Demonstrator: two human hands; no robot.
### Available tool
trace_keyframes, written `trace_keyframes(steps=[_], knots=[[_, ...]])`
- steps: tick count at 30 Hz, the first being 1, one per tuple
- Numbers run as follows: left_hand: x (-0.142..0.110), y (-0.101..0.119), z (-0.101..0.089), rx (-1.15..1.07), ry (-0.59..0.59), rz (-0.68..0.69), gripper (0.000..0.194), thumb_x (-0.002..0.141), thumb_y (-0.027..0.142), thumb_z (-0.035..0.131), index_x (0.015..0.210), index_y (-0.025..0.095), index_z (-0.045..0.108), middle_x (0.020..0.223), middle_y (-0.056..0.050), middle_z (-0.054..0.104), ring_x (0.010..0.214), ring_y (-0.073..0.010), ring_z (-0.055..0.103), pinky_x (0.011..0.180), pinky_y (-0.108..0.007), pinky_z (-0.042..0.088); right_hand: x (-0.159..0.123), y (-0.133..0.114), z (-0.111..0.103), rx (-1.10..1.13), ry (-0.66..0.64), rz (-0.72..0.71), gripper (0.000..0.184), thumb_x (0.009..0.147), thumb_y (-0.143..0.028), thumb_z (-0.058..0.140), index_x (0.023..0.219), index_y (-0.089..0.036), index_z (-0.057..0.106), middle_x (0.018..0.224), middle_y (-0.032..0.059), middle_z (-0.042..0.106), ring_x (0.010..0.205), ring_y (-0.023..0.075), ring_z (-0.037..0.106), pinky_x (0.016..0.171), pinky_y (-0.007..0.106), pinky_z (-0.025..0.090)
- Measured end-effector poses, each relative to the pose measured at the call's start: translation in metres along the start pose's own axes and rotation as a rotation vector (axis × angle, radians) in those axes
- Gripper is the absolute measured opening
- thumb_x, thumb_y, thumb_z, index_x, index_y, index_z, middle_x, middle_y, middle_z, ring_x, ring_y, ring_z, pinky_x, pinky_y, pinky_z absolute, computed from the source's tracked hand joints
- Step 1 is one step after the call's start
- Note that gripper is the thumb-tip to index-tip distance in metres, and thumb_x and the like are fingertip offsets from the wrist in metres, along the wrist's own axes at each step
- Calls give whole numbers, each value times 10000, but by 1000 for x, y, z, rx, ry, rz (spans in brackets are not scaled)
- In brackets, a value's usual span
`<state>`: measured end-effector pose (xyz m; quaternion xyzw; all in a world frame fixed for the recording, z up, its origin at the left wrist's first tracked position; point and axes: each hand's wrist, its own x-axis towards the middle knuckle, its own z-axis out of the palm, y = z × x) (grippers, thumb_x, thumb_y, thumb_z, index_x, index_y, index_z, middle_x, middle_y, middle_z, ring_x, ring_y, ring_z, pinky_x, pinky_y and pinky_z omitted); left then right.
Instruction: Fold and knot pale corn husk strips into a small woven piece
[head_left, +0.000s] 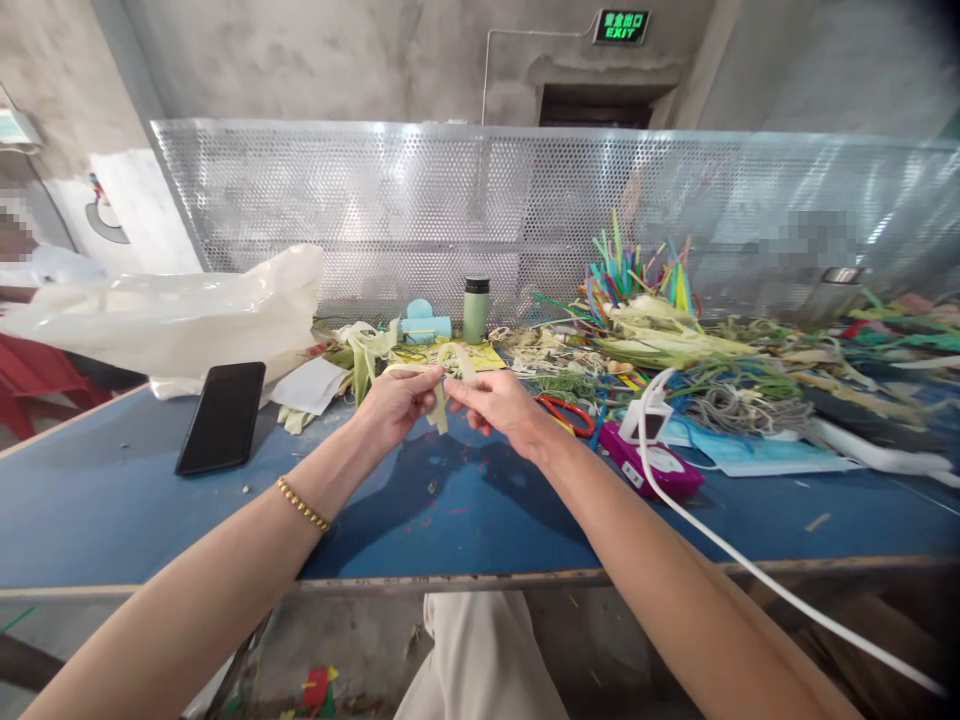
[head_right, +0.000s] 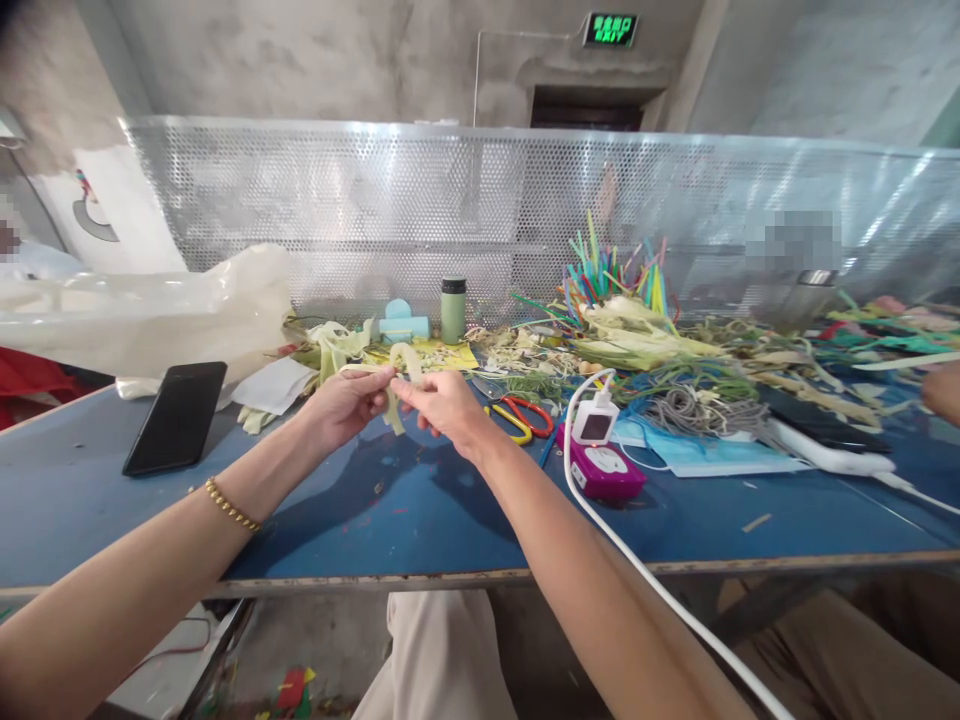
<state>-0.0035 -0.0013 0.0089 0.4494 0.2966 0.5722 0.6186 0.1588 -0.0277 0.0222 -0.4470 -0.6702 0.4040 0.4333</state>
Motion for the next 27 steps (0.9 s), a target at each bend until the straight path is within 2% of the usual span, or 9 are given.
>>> trace_keyframes(steps=[3,7,9,11,14,16,21,24,27], knots=[[-3,-4,4,8,-18,5,233,568,200,879,636,76,694,581,-12,618,464,-36,469,439,-168,350,-2,1,6,43,-15,-67,325,729,-446,755,796,-145,654,489,-49,523,363,61,433,319,177,334],[-5,-3,10,-21,-17,-19,183,596,149,857,662,67,707,636,-36,658,499,-44,520,499,-172,417,3,7,5,28,48,-42,290,725,-404,739,780,-151,607,506,-32,532,370,87,455,307,199,339],[-6,0,11,-36,19,-18,172,592,122,854,671,75,708,618,-18,644,496,-48,530,507,-176,429,7,9,1,-8,177,-63,248,751,-346,703,872,-154,605,607,-2,592,400,97,480,325,209,347],[-6,2,11,-40,54,-25,169,589,108,851,677,80,708,609,-8,633,493,-52,536,500,-180,429,9,9,-4,-86,377,-187,264,765,-288,676,987,-166,602,833,51,654,499,106,526,386,216,384],[-6,2,10,-26,69,-41,170,583,101,850,666,76,703,624,-16,640,493,-53,535,497,-187,430,8,6,-6,-345,522,-459,120,823,-291,622,845,-174,633,921,81,635,674,135,541,559,237,440],[-5,0,10,-16,64,-35,181,571,101,855,657,74,698,629,-22,645,495,-54,535,498,-189,429,5,4,-3,-486,422,-516,212,853,-328,605,707,-176,625,794,56,601,675,139,513,613,249,418],[-5,-5,11,34,20,-5,203,576,157,856,666,70,696,592,-33,636,477,-62,523,462,-190,378,5,9,6,-689,300,-418,367,825,-355,651,540,-173,509,591,7,512,580,118,426,556,252,299],[-5,-6,10,80,16,41,213,579,192,852,646,71,689,545,-27,613,445,-64,494,441,-201,333,5,11,5,-588,267,-366,322,802,-327,669,555,-172,532,545,-3,517,542,114,455,521,242,301],[-5,-5,11,106,16,91,219,580,215,850,621,82,682,514,-13,588,438,-62,471,446,-210,313,4,10,4,-288,169,-225,249,777,-377,690,666,-173,599,491,-19,521,449,120,496,430,228,337]])
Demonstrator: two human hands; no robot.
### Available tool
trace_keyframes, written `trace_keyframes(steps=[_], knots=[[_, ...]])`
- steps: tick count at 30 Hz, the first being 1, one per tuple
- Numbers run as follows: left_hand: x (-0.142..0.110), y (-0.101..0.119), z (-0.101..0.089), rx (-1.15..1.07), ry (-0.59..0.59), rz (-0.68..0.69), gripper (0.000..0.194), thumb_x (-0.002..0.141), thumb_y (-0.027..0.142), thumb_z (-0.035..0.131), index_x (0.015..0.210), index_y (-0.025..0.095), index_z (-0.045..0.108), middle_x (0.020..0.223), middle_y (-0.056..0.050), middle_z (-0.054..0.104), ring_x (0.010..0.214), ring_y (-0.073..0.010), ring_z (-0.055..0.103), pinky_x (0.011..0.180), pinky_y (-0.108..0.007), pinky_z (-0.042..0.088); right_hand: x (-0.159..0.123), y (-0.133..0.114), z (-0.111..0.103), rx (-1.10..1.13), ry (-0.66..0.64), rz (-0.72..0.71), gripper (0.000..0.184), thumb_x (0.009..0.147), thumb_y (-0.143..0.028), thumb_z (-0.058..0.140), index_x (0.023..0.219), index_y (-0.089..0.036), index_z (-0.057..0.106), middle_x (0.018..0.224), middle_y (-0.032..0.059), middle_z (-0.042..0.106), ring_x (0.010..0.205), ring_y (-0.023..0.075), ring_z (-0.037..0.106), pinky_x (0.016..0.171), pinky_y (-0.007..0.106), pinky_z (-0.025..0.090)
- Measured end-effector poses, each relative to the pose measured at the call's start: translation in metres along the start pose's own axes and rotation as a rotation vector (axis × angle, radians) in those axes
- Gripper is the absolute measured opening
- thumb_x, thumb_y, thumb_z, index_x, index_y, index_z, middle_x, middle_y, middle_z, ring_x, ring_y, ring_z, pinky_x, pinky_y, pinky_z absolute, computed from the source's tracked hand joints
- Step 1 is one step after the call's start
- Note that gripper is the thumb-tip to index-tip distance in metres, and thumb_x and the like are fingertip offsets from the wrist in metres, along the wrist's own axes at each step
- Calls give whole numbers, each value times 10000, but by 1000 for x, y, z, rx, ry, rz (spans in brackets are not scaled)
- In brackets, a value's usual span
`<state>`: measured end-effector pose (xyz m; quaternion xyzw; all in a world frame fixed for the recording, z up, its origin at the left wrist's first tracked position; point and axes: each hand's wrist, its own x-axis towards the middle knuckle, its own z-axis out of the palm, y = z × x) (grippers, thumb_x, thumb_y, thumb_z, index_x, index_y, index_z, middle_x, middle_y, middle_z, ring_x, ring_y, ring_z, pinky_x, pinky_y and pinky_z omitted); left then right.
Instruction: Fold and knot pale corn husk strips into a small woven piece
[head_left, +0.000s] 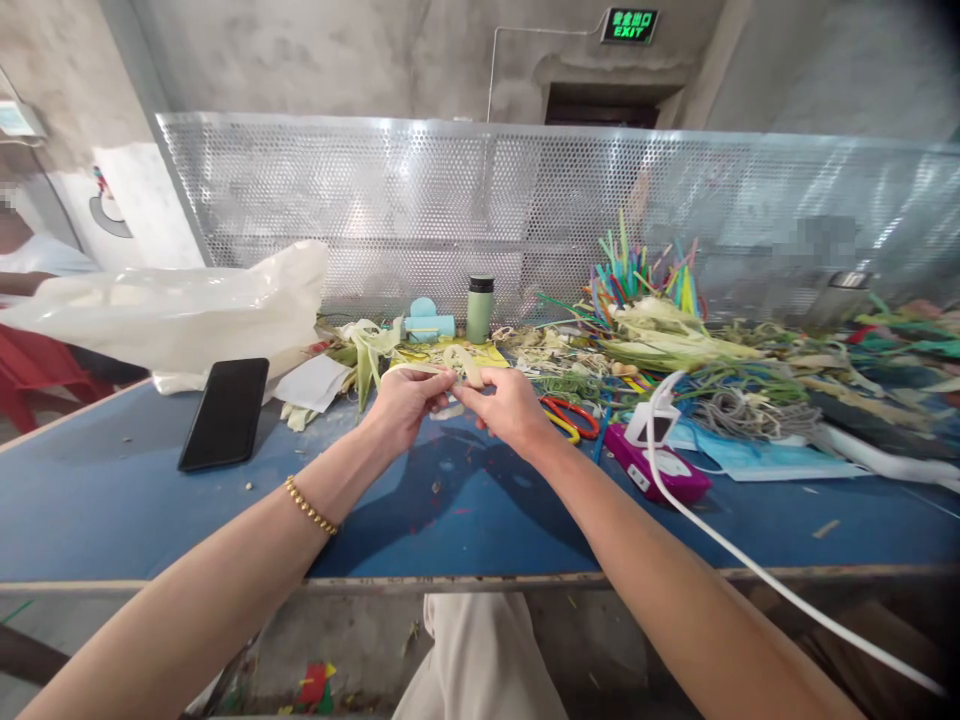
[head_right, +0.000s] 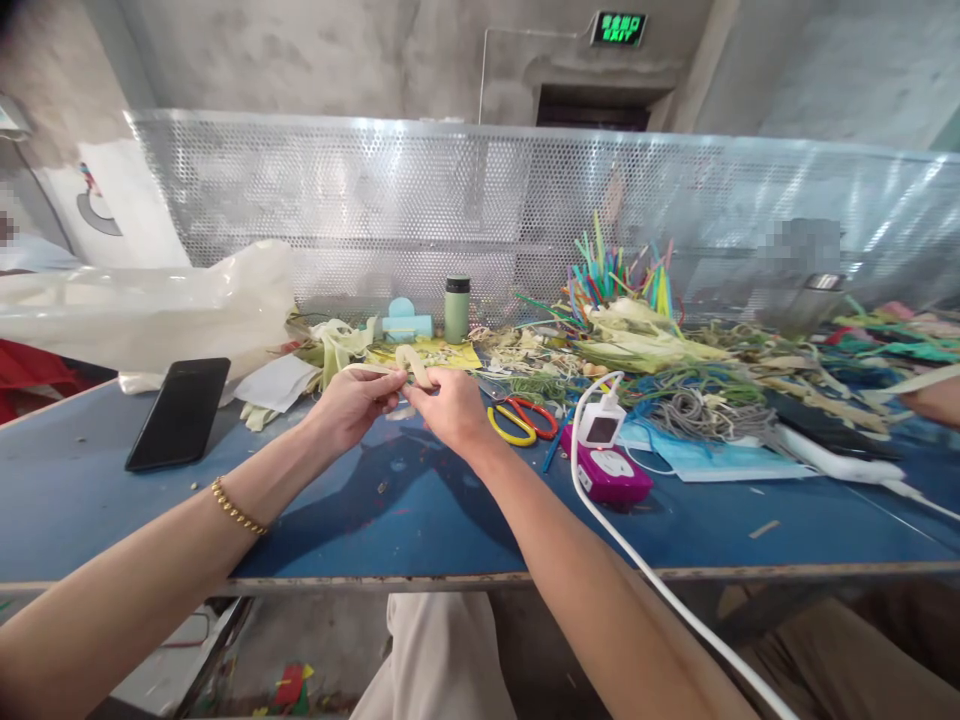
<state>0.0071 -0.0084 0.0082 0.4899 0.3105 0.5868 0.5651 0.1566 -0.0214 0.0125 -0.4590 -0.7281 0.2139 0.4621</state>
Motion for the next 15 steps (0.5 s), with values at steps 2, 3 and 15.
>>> trace_keyframes(steps=[2,3,15], knots=[[-1,1,1,14,-9,17,221,584,227,849,606,87,679,493,-6,570,442,-61,457,453,-213,304,-1,-2,-1,211,-59,114,245,755,-395,703,729,-170,609,488,-24,532,405,125,509,363,226,356],[-1,1,1,20,-20,21,223,587,234,848,600,88,680,487,-5,564,448,-62,452,458,-215,303,-1,-3,-1,295,-83,154,244,744,-386,709,734,-166,605,510,-18,551,402,124,518,343,225,369],[-1,4,0,-93,-30,-86,201,611,182,854,633,66,692,586,-37,625,502,-53,503,513,-181,420,-3,-6,5,493,-113,189,219,754,-306,694,704,-160,538,539,-41,552,355,64,462,291,179,362]])
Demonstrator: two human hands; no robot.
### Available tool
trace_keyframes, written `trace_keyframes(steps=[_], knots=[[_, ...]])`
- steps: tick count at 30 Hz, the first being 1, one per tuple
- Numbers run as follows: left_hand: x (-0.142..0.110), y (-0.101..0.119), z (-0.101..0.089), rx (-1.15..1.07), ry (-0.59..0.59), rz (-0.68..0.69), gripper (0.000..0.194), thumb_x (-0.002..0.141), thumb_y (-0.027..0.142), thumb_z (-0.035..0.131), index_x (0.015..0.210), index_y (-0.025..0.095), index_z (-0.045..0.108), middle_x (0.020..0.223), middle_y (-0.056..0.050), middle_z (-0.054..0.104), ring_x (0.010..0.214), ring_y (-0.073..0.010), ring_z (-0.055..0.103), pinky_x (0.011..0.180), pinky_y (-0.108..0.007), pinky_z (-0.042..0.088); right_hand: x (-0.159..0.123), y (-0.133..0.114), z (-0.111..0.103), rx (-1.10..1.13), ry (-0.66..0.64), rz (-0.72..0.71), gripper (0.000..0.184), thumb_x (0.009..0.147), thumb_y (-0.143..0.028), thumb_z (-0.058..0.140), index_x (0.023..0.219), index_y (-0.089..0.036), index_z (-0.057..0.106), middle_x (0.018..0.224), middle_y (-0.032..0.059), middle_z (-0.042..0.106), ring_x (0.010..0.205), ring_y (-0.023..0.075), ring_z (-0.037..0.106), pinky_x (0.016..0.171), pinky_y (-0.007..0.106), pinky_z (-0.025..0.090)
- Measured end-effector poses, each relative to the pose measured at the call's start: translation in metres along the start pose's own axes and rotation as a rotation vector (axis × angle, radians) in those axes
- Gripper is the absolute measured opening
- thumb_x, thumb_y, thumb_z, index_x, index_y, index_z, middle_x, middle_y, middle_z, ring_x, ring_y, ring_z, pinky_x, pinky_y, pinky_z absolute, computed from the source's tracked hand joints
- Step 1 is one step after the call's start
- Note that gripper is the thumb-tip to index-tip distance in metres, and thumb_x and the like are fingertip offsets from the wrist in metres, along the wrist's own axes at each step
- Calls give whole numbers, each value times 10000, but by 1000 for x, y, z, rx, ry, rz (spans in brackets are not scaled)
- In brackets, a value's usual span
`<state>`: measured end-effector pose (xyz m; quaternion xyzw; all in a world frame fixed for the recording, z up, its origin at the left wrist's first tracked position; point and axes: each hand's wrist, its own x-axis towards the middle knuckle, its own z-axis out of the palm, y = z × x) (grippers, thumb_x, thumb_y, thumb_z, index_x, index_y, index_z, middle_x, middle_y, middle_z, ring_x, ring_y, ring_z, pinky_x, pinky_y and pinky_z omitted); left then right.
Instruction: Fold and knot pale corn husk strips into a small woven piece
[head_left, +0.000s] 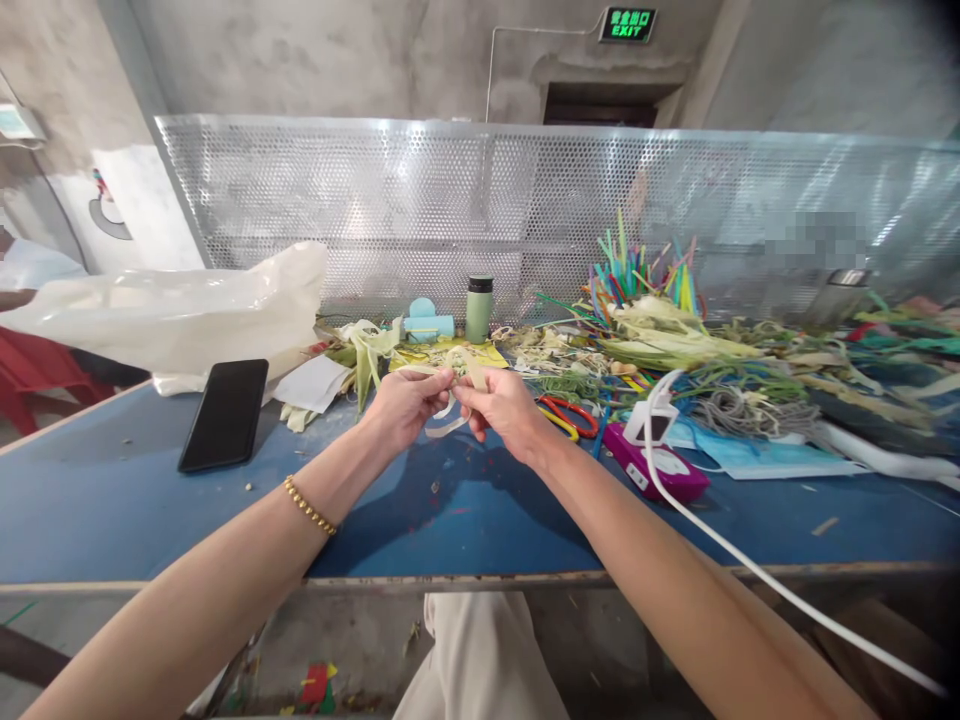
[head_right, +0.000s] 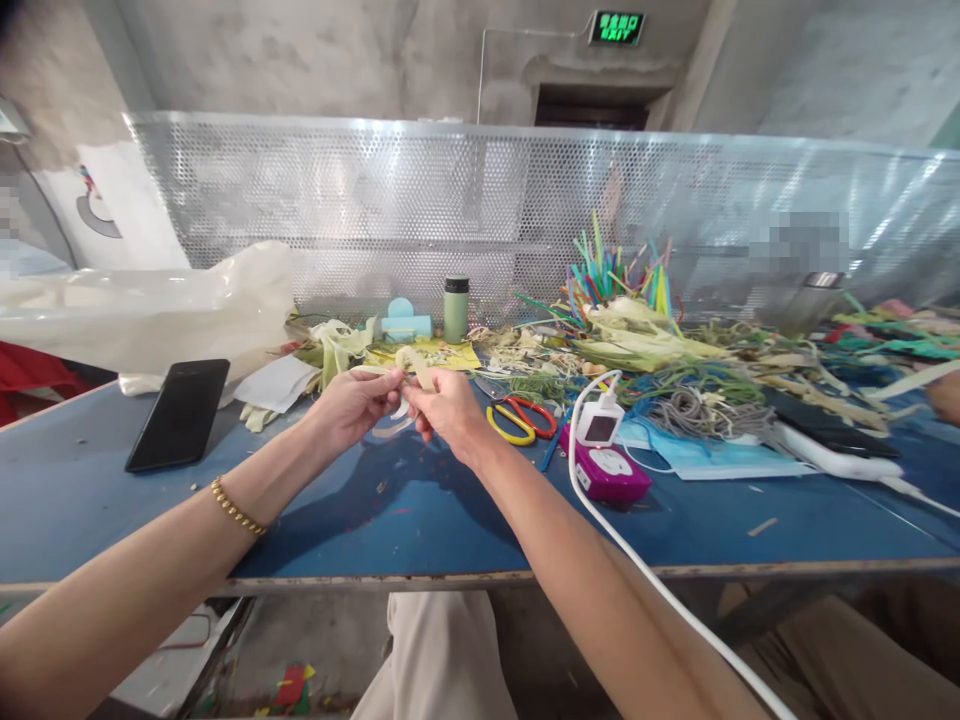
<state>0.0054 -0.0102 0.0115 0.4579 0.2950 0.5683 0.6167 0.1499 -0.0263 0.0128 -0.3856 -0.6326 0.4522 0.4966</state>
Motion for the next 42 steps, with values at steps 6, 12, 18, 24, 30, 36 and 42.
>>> trace_keyframes(steps=[6,12,18,24,30,36,42], knots=[[-1,2,2,-54,29,-49,128,681,108,800,656,61,684,606,-46,640,495,-44,521,505,-153,450,-1,-2,1,-1,10,21,191,752,-278,695,788,-176,538,521,-60,551,343,68,457,290,176,357],[-1,2,2,-84,17,-72,118,720,85,767,655,71,671,625,-45,642,494,-37,514,493,-141,452,-1,-2,1,-2,-22,16,179,744,-272,684,754,-176,533,523,-54,550,344,69,454,292,183,358],[-2,2,3,-61,7,-30,119,653,99,815,663,67,701,621,-33,640,524,-53,543,533,-165,461,2,0,-1,-49,119,7,270,715,-335,722,663,-189,500,463,-77,447,308,55,357,270,195,265],[-3,1,2,43,-16,-8,132,611,105,829,671,60,721,614,-49,655,530,-84,569,516,-194,434,5,3,0,-43,184,-20,248,715,-346,682,660,-201,489,431,-96,338,333,53,287,299,193,226],[-2,-1,2,-35,10,-83,62,693,45,752,661,55,700,625,-47,641,516,-73,562,520,-188,446,7,6,4,-77,220,-2,265,706,-354,674,680,-212,452,434,-106,341,332,53,302,304,181,242],[-4,2,5,-107,-5,-97,107,757,4,673,663,53,680,639,-48,638,529,-69,563,550,-179,472,8,11,4,-33,230,-28,301,683,-397,713,684,-202,484,454,-103,371,347,51,316,296,174,246],[-4,6,3,-80,-76,-43,64,719,93,742,698,65,688,638,-42,641,550,-82,569,581,-203,466,4,1,2,-113,196,-76,294,725,-443,706,721,-184,568,526,-51,521,366,64,398,336,196,304]])
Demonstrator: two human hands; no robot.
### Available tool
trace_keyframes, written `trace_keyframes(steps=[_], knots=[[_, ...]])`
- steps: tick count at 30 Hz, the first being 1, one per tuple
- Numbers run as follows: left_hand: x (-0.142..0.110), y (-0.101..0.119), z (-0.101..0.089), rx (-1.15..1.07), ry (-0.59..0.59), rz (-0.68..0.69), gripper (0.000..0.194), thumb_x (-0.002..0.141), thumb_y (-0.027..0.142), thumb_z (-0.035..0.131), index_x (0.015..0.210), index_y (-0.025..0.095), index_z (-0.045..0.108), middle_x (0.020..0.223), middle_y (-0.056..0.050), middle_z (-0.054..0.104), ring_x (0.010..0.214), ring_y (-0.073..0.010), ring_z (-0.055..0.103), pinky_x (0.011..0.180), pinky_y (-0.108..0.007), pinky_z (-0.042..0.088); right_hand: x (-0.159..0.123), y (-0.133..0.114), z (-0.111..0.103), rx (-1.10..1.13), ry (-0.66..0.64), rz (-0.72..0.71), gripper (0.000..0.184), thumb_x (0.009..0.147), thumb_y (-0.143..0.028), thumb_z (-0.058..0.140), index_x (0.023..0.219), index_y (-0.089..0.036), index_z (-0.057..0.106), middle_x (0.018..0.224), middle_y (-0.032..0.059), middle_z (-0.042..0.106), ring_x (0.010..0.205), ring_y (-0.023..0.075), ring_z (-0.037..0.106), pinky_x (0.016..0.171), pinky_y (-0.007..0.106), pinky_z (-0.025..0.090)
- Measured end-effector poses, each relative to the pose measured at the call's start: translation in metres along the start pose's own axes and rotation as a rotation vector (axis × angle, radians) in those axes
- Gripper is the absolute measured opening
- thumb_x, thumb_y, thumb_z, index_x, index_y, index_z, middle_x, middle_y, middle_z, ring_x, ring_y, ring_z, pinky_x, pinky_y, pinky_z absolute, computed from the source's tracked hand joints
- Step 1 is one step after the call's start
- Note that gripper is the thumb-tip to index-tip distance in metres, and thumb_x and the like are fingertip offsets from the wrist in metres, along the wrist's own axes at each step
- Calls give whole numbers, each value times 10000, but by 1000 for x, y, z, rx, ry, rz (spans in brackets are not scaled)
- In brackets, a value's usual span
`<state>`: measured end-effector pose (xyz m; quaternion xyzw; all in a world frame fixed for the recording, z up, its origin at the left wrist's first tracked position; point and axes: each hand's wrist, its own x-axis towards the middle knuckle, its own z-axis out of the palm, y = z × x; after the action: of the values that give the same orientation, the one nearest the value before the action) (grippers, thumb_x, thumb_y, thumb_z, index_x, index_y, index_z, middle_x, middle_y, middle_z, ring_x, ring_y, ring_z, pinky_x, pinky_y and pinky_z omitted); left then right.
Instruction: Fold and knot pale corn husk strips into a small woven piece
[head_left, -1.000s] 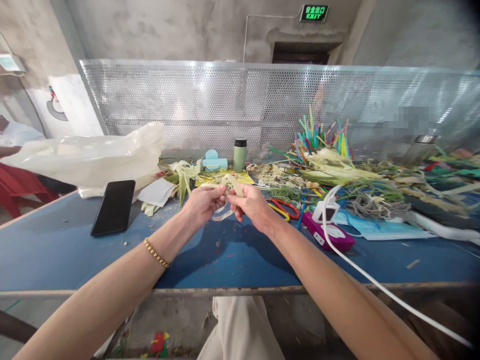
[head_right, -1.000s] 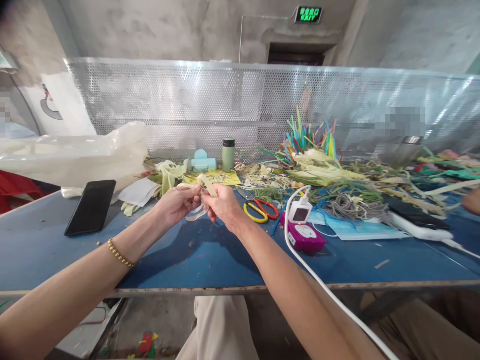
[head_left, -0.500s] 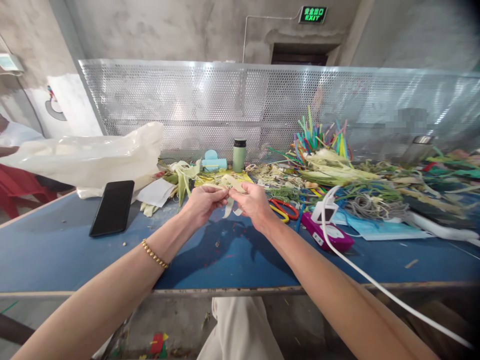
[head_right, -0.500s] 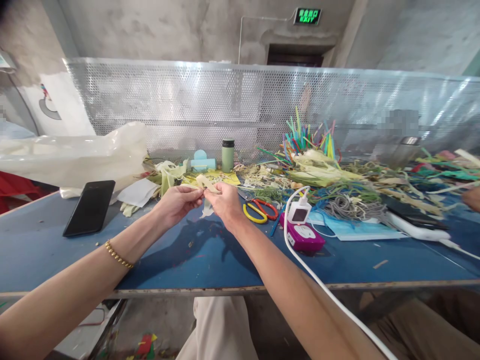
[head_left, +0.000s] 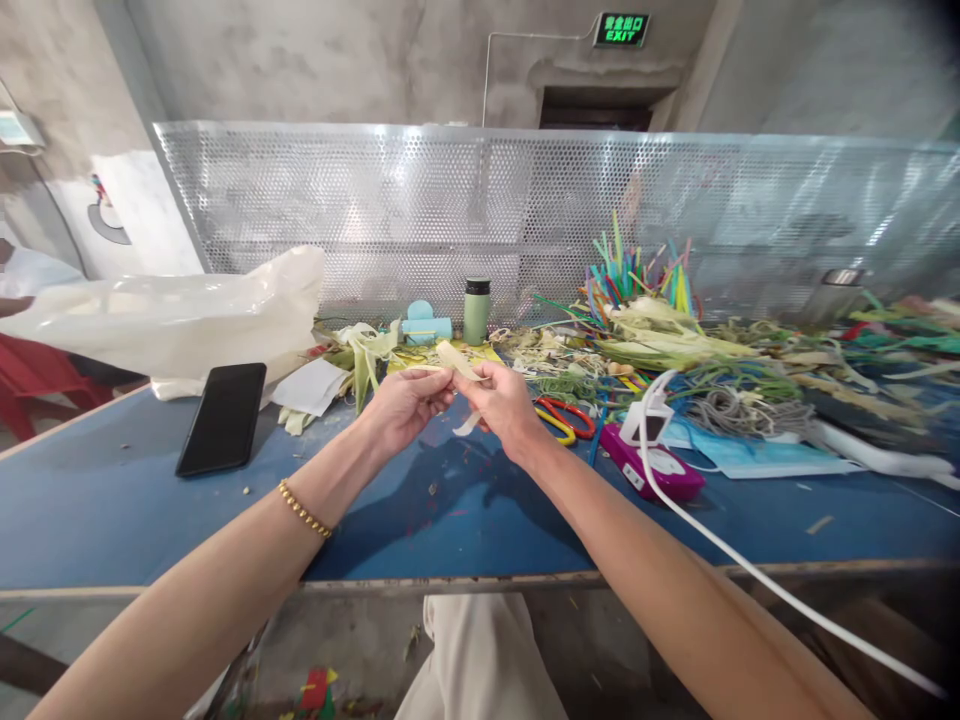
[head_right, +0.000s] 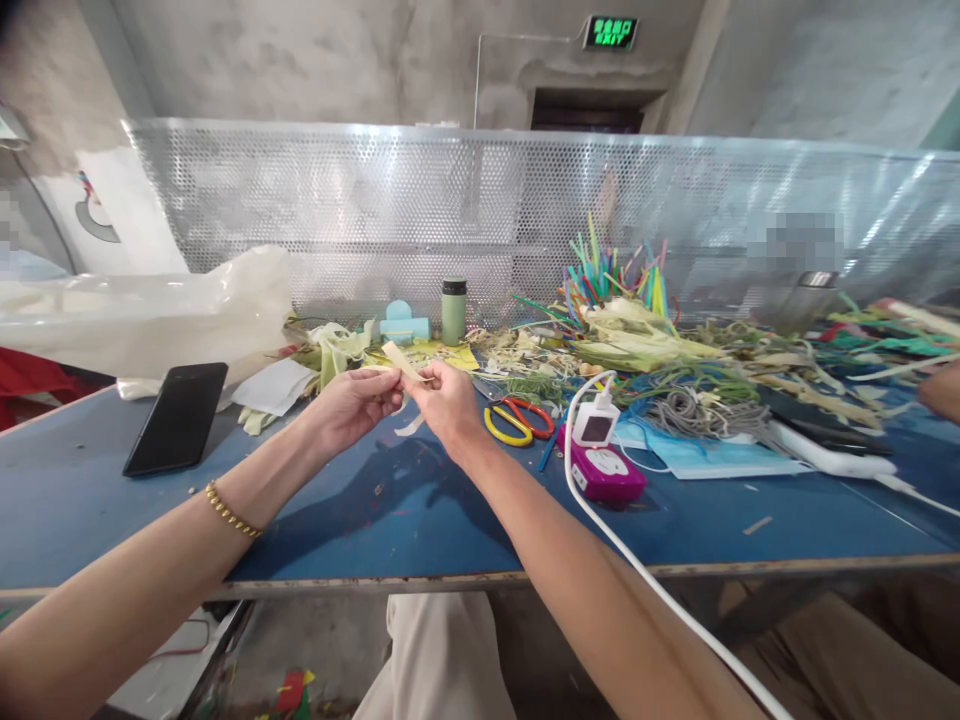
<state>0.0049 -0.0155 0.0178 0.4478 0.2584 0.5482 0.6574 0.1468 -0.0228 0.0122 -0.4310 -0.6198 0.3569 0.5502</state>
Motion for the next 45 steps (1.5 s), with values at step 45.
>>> trace_keyframes(steps=[45], knots=[[2,-5,-5,70,10,11,145,622,113,815,607,55,683,575,-32,597,491,-51,476,518,-199,416,-2,-5,-8,50,-182,-14,322,727,-416,731,636,-179,534,409,-45,524,317,78,437,331,195,337]])
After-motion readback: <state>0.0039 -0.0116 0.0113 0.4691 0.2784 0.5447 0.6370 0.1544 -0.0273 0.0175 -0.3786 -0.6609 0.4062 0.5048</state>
